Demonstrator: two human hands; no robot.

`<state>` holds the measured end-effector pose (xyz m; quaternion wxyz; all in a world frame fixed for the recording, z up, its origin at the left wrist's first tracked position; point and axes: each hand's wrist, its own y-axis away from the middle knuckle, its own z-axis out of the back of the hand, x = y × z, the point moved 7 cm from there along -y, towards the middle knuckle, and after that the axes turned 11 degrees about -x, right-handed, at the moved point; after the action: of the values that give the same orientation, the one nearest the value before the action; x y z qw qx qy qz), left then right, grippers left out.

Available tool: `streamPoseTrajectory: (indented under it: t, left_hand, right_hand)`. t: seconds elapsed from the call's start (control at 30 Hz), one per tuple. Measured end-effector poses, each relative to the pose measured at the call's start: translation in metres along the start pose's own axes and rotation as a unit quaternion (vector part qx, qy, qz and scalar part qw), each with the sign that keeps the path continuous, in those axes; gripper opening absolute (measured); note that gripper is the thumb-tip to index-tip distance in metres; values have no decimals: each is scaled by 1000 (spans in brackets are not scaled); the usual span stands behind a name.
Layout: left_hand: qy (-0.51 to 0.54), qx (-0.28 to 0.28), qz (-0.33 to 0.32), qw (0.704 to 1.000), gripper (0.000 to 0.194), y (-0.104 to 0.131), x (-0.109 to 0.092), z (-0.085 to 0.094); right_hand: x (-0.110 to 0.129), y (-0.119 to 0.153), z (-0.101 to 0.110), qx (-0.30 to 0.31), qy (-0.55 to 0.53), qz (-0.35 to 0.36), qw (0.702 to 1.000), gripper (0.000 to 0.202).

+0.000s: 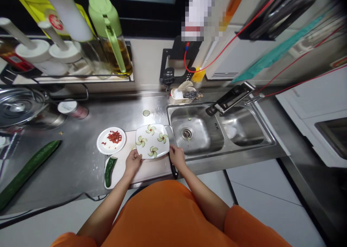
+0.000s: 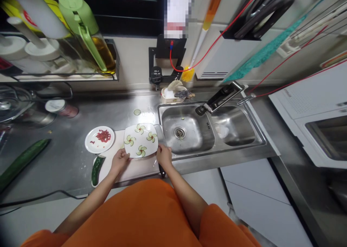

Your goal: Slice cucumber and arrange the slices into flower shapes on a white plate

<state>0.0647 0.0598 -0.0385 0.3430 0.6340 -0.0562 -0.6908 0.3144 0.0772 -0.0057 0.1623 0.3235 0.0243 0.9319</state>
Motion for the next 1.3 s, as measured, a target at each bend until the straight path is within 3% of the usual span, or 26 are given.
streamPoseTrajectory:
  t: [0.17, 0.27, 0.5, 0.6, 0.83, 0.97, 1.13, 1.23, 1.3]
  left_hand:
    - [23, 24, 16, 999, 34, 4, -10, 1]
    - [27, 20, 8, 999, 32, 8, -17, 4]
    - [46, 25, 8, 999, 34, 23, -27, 8]
    - [50, 29, 9, 998, 36, 26, -28, 9]
    - [71, 20, 27, 997, 41, 24, -19, 16]
    - [83, 38, 38, 995, 46, 26, -15, 16]
    - [110, 94, 50, 988, 52, 32, -15, 14]
    - [108, 86, 37, 990, 53, 31, -13, 21]
    - [58, 76, -7, 995, 52, 29, -11, 27]
  right_hand:
    - [-6, 0, 1, -18, -103, -46, 993, 33]
    - [-9, 3, -7, 0, -211, -107, 972, 35]
    - [9, 16, -29, 99, -471, -237, 844, 40]
    - [16, 16, -32, 119, -511, -251, 813, 41]
    - [15, 17, -42, 144, -550, -282, 773, 40]
    - [16, 17, -39, 147, -558, -282, 766, 39]
    - [16, 17, -28, 152, -564, -280, 762, 38]
    - [10, 15, -16, 156, -573, -278, 755, 38]
    - [1, 13, -2, 160, -571, -271, 759, 39]
